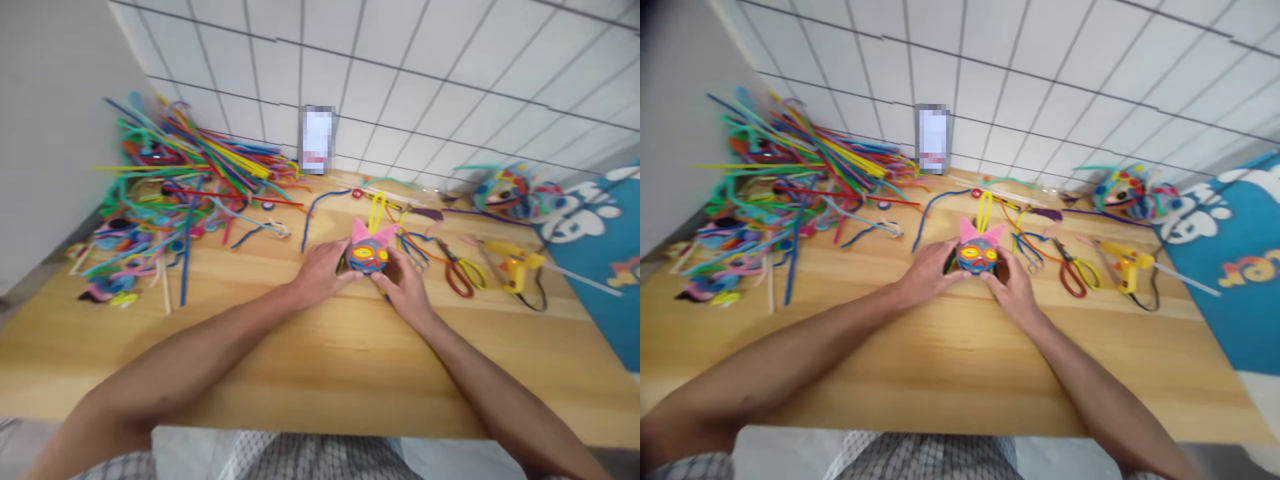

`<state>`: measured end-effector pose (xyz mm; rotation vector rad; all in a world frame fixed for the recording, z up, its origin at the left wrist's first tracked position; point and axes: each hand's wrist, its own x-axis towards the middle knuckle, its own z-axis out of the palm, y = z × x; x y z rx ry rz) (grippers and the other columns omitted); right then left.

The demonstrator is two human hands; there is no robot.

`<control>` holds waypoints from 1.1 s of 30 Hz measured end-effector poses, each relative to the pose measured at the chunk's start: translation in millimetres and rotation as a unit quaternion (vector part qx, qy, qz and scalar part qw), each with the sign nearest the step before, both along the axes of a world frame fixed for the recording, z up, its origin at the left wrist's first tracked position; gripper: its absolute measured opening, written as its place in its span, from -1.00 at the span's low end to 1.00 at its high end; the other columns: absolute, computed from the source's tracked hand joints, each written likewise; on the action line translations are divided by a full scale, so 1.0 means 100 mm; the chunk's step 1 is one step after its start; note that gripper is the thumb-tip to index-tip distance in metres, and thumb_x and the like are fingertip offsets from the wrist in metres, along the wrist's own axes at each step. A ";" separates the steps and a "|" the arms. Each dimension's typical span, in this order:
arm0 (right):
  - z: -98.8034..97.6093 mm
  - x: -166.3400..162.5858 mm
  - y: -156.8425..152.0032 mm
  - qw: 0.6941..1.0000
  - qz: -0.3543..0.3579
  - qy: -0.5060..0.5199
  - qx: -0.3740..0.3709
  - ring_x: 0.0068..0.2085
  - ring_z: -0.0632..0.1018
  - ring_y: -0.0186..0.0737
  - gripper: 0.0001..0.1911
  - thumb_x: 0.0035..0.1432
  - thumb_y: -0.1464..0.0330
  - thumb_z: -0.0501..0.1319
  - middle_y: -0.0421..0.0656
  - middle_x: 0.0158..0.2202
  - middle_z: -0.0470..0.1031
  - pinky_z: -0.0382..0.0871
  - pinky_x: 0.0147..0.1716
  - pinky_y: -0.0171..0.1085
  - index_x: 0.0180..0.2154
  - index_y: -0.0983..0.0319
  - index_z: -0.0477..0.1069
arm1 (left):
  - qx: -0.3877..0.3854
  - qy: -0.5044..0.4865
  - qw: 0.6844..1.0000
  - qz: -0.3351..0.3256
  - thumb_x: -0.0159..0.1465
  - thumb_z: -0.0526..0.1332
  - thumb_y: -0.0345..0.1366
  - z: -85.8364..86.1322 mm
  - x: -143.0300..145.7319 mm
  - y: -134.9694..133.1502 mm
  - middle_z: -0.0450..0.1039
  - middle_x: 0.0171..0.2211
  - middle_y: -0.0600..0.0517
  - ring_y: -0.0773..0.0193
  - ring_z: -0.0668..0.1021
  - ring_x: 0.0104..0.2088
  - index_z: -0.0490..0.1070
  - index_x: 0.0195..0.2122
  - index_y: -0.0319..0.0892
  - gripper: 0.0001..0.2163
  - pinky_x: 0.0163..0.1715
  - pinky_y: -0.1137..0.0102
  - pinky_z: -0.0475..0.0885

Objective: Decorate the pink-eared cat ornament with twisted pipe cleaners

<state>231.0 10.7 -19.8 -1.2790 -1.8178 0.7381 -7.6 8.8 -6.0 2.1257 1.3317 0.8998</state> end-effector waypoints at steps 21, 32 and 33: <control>0.10 -0.03 -0.02 1.000 0.020 0.012 -0.016 0.17 0.59 0.08 -0.42 0.25 0.11 0.36 0.01 0.21 0.55 0.49 0.21 0.13 0.24 0.12 0.38 | 0.028 0.028 0.999 0.008 0.35 0.33 -0.14 -0.05 0.00 0.03 0.56 0.14 -0.23 -0.12 0.59 0.13 0.32 0.27 -0.24 -0.47 0.13 0.00 0.47; 0.08 -0.01 -0.01 1.000 0.018 0.000 -0.003 0.16 0.59 0.09 -0.37 0.24 0.05 0.37 0.02 0.21 0.54 0.50 0.18 0.13 0.25 0.13 0.35 | 0.014 0.013 1.000 0.017 0.28 0.38 -0.13 -0.01 0.01 0.01 0.56 0.15 -0.21 -0.13 0.59 0.13 0.33 0.28 -0.22 -0.41 0.15 -0.01 0.47; 0.08 -0.01 -0.01 1.000 0.016 0.000 0.005 0.16 0.58 0.09 -0.35 0.25 0.03 0.36 0.03 0.21 0.54 0.50 0.18 0.14 0.26 0.13 0.34 | 0.010 0.002 1.000 0.015 0.27 0.39 -0.12 0.00 0.01 0.01 0.56 0.16 -0.22 -0.13 0.59 0.14 0.32 0.28 -0.22 -0.39 0.16 -0.01 0.47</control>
